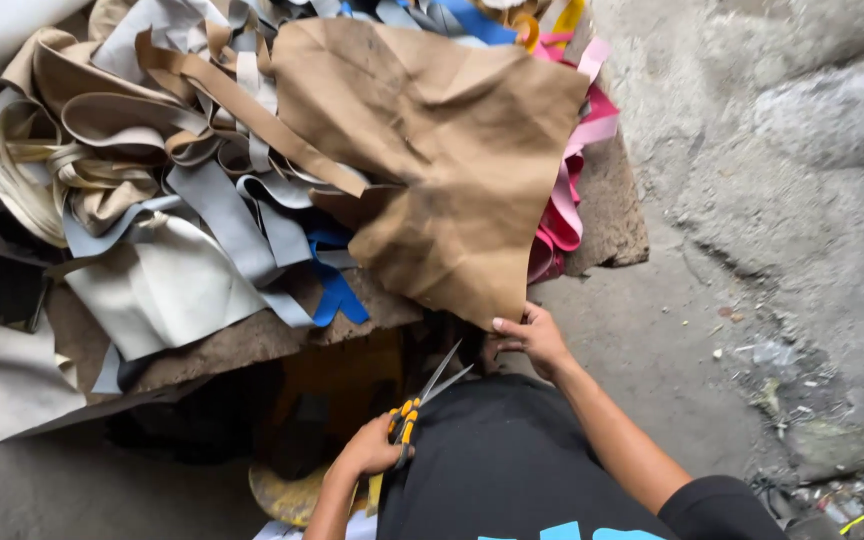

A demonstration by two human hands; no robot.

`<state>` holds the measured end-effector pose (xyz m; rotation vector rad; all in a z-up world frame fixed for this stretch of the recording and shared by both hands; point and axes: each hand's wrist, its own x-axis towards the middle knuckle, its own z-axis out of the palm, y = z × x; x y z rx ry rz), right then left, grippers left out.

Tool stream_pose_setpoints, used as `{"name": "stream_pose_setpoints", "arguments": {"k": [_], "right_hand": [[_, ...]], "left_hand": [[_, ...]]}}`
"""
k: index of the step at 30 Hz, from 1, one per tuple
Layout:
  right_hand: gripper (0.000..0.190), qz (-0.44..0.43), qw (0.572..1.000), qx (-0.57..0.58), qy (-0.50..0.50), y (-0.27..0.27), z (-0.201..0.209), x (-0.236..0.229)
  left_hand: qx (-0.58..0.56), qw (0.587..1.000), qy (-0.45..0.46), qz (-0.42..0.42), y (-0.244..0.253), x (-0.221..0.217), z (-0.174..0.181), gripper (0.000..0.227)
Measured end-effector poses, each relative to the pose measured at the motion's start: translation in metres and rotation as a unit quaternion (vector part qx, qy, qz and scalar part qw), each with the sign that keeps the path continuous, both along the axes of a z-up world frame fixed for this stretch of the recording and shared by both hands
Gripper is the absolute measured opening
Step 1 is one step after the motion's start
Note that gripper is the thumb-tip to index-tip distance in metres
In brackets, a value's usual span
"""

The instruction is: Cutting long strips of leather or fabric with scissors and then gathering and stacking them on a table.

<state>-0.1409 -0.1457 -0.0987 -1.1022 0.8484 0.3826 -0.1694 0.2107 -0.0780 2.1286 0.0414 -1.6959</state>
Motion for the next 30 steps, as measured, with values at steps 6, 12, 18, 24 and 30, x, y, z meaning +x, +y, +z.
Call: {"name": "stream_pose_setpoints", "arguments": {"k": [6, 12, 18, 24, 30], "right_hand": [[0.029, -0.006, 0.999, 0.033, 0.005, 0.004, -0.041, -0.013], [0.022, 0.007, 0.999, 0.033, -0.013, 0.002, -0.031, -0.010], [0.022, 0.021, 0.999, 0.021, -0.036, 0.005, 0.006, -0.007], [0.021, 0.021, 0.998, 0.043, -0.035, 0.000, 0.004, -0.013], [0.021, 0.082, 0.995, 0.025, -0.042, 0.004, 0.017, -0.013]], "left_hand": [[0.015, 1.000, -0.018, -0.016, -0.059, 0.025, 0.046, 0.083], [-0.002, 0.999, -0.027, 0.024, -0.116, 0.033, 0.067, 0.084], [-0.018, 0.998, -0.014, 0.060, -0.136, 0.037, 0.067, 0.066], [-0.005, 0.993, -0.033, 0.110, -0.137, 0.020, 0.058, 0.044], [-0.137, 0.962, 0.033, 0.232, -0.142, 0.020, 0.002, 0.028]]}}
